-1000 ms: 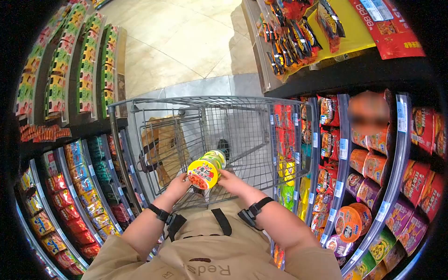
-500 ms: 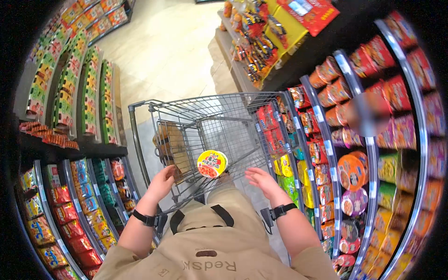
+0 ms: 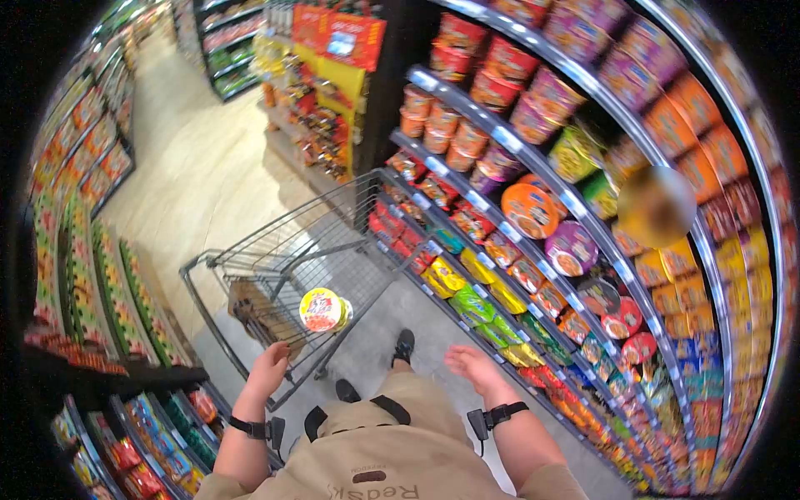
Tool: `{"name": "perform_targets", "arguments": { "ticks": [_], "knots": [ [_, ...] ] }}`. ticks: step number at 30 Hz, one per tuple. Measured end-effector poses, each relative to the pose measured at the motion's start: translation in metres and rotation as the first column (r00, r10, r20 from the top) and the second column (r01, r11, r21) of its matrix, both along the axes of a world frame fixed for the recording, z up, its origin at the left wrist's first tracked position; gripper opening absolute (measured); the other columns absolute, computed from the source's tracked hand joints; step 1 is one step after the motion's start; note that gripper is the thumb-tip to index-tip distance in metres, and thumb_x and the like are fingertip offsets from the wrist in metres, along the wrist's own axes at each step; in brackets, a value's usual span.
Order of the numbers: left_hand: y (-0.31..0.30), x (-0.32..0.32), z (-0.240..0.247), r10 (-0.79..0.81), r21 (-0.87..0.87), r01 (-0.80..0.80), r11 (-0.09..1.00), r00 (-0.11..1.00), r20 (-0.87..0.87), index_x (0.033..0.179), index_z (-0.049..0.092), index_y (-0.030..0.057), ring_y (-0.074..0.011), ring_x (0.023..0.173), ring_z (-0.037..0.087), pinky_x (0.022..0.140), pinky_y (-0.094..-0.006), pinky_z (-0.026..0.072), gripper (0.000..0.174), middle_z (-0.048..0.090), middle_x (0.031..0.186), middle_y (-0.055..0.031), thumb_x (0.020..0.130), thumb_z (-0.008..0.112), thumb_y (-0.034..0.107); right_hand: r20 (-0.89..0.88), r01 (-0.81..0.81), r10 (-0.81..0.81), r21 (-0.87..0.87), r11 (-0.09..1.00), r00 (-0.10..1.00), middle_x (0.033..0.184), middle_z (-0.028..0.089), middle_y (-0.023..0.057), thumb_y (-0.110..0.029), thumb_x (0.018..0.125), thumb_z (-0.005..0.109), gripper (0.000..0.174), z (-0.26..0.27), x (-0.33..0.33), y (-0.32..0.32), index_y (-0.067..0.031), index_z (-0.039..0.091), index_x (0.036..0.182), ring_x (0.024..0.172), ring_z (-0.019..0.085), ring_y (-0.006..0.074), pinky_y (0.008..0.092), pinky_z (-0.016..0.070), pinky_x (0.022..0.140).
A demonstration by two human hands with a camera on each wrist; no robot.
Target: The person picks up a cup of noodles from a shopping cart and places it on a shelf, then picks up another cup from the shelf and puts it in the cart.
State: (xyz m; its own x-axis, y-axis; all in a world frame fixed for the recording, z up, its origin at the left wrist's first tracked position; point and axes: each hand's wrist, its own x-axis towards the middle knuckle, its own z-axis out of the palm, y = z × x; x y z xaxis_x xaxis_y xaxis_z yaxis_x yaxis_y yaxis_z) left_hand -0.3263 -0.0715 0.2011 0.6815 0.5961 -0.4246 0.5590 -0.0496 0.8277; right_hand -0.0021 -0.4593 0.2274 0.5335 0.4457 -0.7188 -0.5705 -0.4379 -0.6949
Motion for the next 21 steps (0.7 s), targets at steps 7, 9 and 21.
{"name": "perform_targets", "arguments": {
  "ticks": [7,9,21],
  "knots": [
    [-0.027,0.055,0.007,-0.204,0.098,0.196,0.976,0.976,0.079,0.138,0.058,-0.0023,-0.0234,0.122,0.066,0.105,-0.0353,0.0511,0.04,0.07,0.128,-0.0168,0.098,0.054,0.002,0.01,0.169,-0.17,0.074,0.983,0.985,0.142,0.062,0.0159,-0.016,0.105,0.052,0.043,0.002,-0.016,-0.072,-0.0002,0.052,0.145,0.131,0.062,0.0287,0.0414,0.0501,0.108],
    [-0.043,0.079,0.019,-0.259,0.09,0.255,0.963,0.965,0.038,0.137,0.059,-0.0018,-0.0216,0.119,0.067,0.103,-0.0344,0.0514,0.04,0.07,0.126,-0.0145,0.097,0.055,0.001,0.016,0.202,-0.204,0.089,0.975,0.979,0.142,0.062,0.0161,-0.015,0.105,0.051,0.042,-0.002,-0.015,-0.099,-0.0003,0.053,0.144,0.132,0.061,0.0288,0.0416,0.05,0.108],
    [-0.219,0.253,0.046,-0.525,0.123,0.511,0.851,0.836,0.157,0.14,0.057,-0.0039,-0.0274,0.121,0.068,0.105,-0.036,0.0523,0.046,0.07,0.13,-0.021,0.095,0.056,0.003,0.072,0.51,-0.526,0.161,0.845,0.848,0.137,0.066,0.0155,-0.013,0.103,0.052,0.039,0.016,-0.008,-0.345,-0.0023,0.058,0.14,0.127,0.064,0.0284,0.0409,0.0509,0.107]
  ]
}}
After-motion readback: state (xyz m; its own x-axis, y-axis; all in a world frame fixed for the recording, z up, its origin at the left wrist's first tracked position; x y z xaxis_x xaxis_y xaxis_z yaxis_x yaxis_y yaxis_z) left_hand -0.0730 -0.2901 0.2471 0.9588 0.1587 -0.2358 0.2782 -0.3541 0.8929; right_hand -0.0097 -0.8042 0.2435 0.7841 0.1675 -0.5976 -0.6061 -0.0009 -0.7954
